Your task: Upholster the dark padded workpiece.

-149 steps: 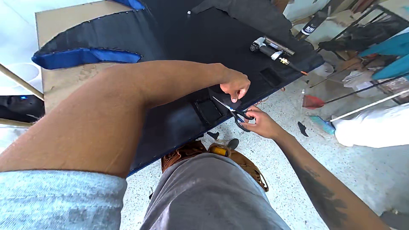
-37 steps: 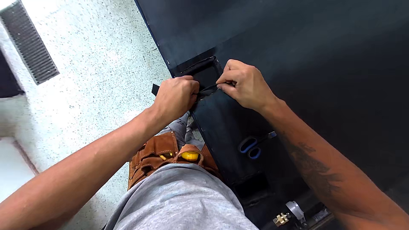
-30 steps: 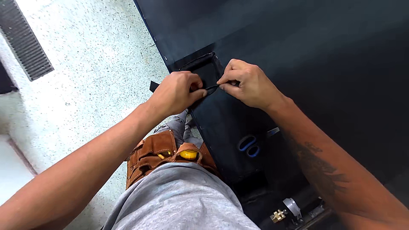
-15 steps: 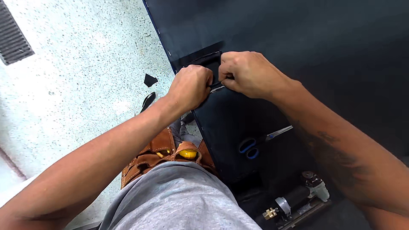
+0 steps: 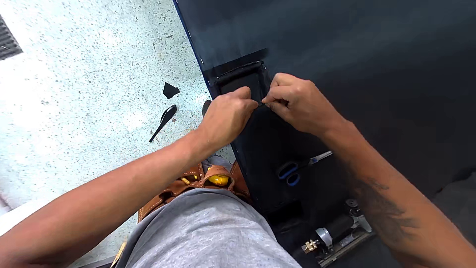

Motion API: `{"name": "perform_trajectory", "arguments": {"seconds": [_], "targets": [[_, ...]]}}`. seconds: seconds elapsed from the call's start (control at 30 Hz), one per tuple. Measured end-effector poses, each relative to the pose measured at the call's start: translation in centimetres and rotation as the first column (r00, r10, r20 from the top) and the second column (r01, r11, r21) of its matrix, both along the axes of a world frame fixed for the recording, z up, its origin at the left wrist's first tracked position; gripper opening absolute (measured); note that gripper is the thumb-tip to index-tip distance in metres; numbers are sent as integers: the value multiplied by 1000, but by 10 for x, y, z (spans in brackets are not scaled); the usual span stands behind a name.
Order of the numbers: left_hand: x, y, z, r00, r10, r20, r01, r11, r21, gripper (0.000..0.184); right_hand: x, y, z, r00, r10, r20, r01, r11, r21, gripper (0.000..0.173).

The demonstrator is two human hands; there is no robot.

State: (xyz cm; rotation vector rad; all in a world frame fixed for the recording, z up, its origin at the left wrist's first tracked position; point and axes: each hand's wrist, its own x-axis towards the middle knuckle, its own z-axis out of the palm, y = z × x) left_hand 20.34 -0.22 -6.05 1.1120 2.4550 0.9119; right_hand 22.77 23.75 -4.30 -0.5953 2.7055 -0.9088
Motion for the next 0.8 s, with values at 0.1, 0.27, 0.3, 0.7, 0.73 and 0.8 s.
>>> {"name": "perform_trajectory", "arguments": {"seconds": [0.1,0.27,0.3,0.7,0.73,0.8], "targets": [[24,-4,-4,994,-87,-64,90,995,36,28,32,-10,-8,975,-201,-92,202,979,-9,15],[29,-6,6,992,-118,-37,118,993,-4,33,77,-23,-12,919,-374,-122,388,914,117,32],[25,-5,12,997,-83,-7,83,996,21,32,82,-26,-12,912,-392,-123,407,902,145,33],[-36,-2,22,996,-75,46,78,994,-71,35,241,22,54,333,-931,-148,943,331,37,32],[-51,1,21,994,-86,66,92,991,-95,35,276,25,54,207,-968,-143,978,201,60,32],[-70,11,15,981,-172,90,184,971,-154,28,339,24,52,-23,-988,-151,992,-41,120,34]]}}
